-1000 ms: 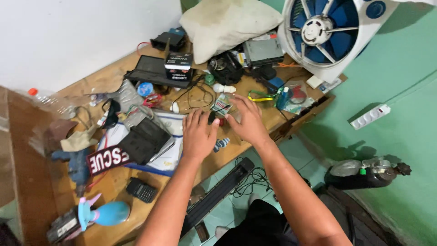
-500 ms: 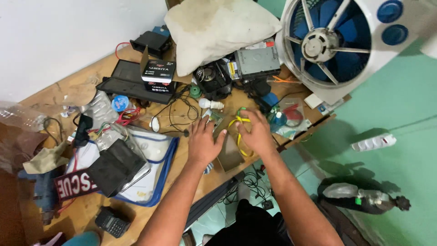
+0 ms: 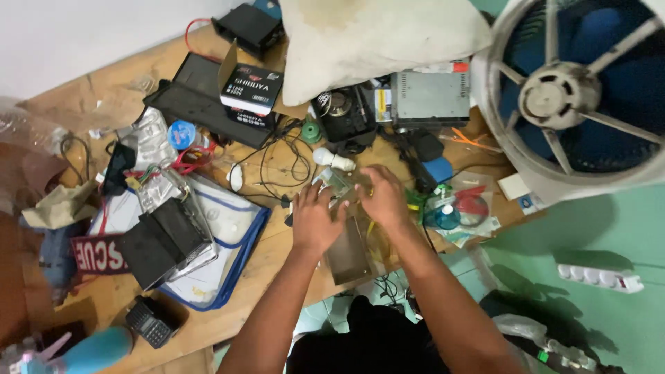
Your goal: Cleaning and organizing various small objects on a cluttered desk.
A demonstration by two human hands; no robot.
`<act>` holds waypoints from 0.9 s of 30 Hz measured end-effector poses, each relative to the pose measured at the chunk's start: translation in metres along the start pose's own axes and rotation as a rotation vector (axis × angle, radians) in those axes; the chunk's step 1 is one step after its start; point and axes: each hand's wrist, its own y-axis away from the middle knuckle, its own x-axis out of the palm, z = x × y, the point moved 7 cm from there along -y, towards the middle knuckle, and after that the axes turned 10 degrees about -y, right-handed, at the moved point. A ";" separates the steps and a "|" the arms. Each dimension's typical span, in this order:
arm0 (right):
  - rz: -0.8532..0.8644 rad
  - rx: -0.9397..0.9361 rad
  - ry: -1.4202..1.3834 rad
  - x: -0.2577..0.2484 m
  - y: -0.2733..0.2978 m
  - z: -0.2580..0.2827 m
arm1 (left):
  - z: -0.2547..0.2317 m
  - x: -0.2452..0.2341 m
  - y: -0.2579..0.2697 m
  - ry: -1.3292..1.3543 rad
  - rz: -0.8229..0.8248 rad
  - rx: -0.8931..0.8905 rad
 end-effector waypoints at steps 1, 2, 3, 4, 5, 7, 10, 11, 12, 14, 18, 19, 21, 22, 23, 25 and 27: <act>0.017 -0.001 -0.006 0.007 -0.006 -0.007 | 0.004 0.002 0.002 -0.003 0.003 -0.018; 0.034 0.042 0.050 0.014 -0.012 -0.016 | 0.008 0.004 0.004 -0.003 0.002 -0.036; 0.047 0.082 0.107 0.022 -0.020 -0.024 | 0.013 0.005 0.004 -0.003 -0.001 -0.051; 0.062 0.078 0.101 0.030 -0.024 -0.033 | 0.017 0.005 0.005 -0.007 -0.001 -0.067; 0.055 0.048 0.107 0.038 -0.028 -0.040 | 0.021 0.005 0.005 -0.019 -0.011 -0.074; 0.058 0.015 0.108 0.048 -0.037 -0.042 | 0.027 0.003 0.006 -0.035 -0.020 -0.091; 0.160 0.135 0.163 0.062 -0.046 -0.045 | 0.037 -0.002 0.010 -0.043 -0.024 -0.132; 0.130 0.113 0.215 0.065 -0.047 -0.045 | 0.041 -0.003 0.013 -0.036 -0.032 -0.140; 0.100 0.091 0.267 0.067 -0.048 -0.045 | 0.045 -0.004 0.015 -0.030 -0.040 -0.149; 0.097 0.127 0.207 0.069 -0.043 -0.044 | 0.049 -0.012 0.018 -0.019 -0.050 -0.152; 0.172 0.517 -0.031 0.065 -0.029 -0.032 | 0.055 -0.026 0.019 0.031 -0.081 -0.157; 0.167 0.514 -0.030 0.067 -0.024 -0.036 | 0.052 -0.032 0.018 0.033 -0.085 -0.153; 0.141 0.435 -0.277 0.075 -0.016 -0.037 | 0.053 -0.046 0.019 0.127 -0.112 -0.206; 0.136 0.429 -0.277 0.076 -0.012 -0.036 | 0.053 -0.048 0.020 0.127 -0.119 -0.201; 0.152 0.416 -0.342 0.080 -0.008 -0.035 | 0.054 -0.053 0.021 0.190 -0.162 -0.206; 0.165 0.391 -0.405 0.084 -0.003 -0.029 | 0.052 -0.067 0.020 0.254 -0.216 -0.206; 0.311 0.289 -0.633 0.095 0.003 -0.011 | 0.052 -0.084 0.021 0.405 -0.277 -0.261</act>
